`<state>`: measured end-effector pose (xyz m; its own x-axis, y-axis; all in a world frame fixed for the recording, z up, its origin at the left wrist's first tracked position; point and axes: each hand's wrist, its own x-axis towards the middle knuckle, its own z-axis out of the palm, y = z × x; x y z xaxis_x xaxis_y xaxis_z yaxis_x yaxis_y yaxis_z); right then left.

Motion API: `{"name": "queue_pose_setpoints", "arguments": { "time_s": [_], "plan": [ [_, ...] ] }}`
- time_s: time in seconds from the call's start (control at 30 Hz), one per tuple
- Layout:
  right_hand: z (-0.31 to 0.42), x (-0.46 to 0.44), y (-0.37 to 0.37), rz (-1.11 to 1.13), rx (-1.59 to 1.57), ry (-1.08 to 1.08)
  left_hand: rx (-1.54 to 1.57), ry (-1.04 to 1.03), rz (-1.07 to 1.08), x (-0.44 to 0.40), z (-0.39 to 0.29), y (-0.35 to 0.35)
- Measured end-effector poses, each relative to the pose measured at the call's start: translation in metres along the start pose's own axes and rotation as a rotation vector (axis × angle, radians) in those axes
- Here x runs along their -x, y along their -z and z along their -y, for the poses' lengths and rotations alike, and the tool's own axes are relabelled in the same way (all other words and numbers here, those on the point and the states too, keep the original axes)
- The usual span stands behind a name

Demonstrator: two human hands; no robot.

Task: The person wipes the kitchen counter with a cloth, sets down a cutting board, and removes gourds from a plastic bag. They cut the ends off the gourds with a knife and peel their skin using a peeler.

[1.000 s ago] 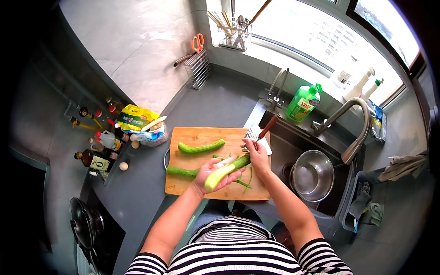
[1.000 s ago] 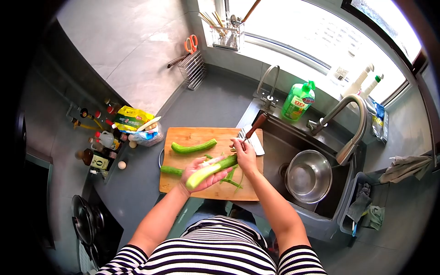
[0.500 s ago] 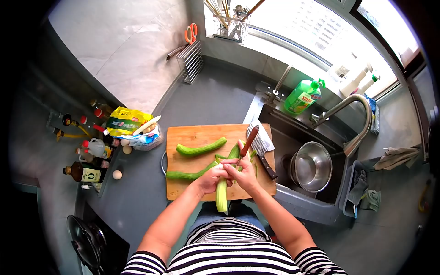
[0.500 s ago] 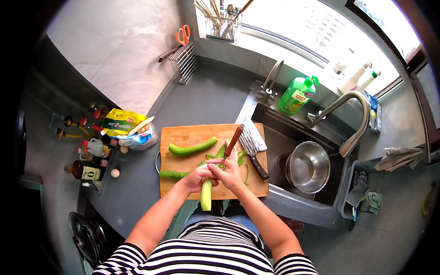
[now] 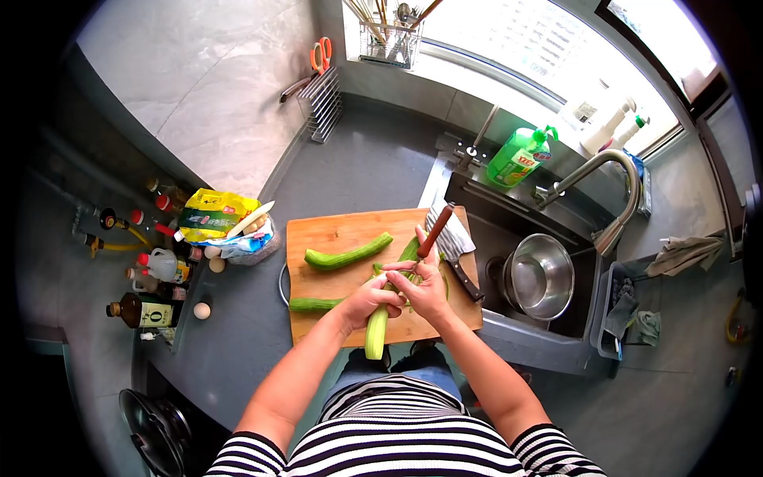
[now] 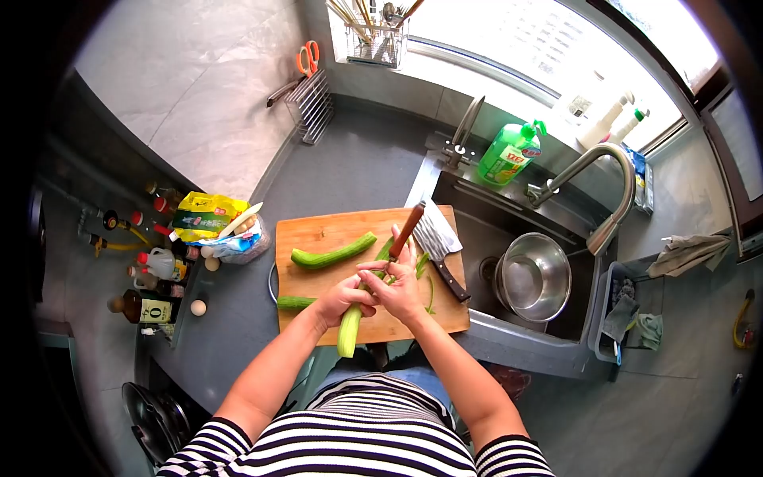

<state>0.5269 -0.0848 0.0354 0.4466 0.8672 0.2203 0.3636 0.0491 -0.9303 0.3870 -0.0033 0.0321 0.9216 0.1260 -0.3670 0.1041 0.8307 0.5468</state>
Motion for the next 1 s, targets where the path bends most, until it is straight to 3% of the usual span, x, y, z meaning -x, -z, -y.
{"name": "queue_pose_setpoints", "arguments": {
  "time_s": [0.1,0.13,0.2,0.33,0.43,0.53,0.67,0.7,0.83,0.93,0.97,1.0],
  "plan": [
    [-0.013,-0.007,0.0,-0.13,-0.098,-0.069,0.021,0.019,-0.012,0.001,0.002,-0.002],
    [-0.024,-0.014,0.002,-0.179,-0.091,0.006,0.019,0.01,-0.015,0.002,0.002,-0.007],
    [-0.037,-0.017,0.005,-0.185,-0.558,-0.261,0.018,0.017,-0.016,0.004,0.004,-0.008],
    [-0.048,-0.021,0.018,-0.204,-0.461,-0.292,0.079,0.072,-0.027,0.005,0.011,0.0],
    [-0.057,-0.025,0.018,-0.298,-0.58,-0.267,0.087,0.1,-0.048,0.009,0.011,0.0],
    [-0.067,-0.024,0.033,-0.279,-0.47,-0.376,0.066,0.07,-0.118,0.012,0.008,0.002],
    [-0.066,-0.017,0.041,-0.188,0.08,-0.015,0.046,0.012,-0.314,0.012,0.009,0.003],
    [-0.061,-0.014,0.043,-0.147,0.079,-0.058,0.021,0.015,-0.345,0.009,0.012,0.009],
    [-0.027,-0.007,0.023,-0.124,-0.31,-0.169,0.264,0.055,-0.094,-0.001,0.018,0.025],
    [-0.015,0.008,-0.001,0.015,-0.232,-0.085,0.124,0.059,-0.209,-0.01,0.019,0.014],
    [-0.01,0.01,-0.006,0.047,-0.153,-0.071,0.013,0.049,-0.393,-0.012,0.017,0.003],
    [-0.009,0.011,-0.007,0.056,-0.125,-0.068,-0.015,0.043,-0.383,-0.013,0.017,0.001]
  ]
}}
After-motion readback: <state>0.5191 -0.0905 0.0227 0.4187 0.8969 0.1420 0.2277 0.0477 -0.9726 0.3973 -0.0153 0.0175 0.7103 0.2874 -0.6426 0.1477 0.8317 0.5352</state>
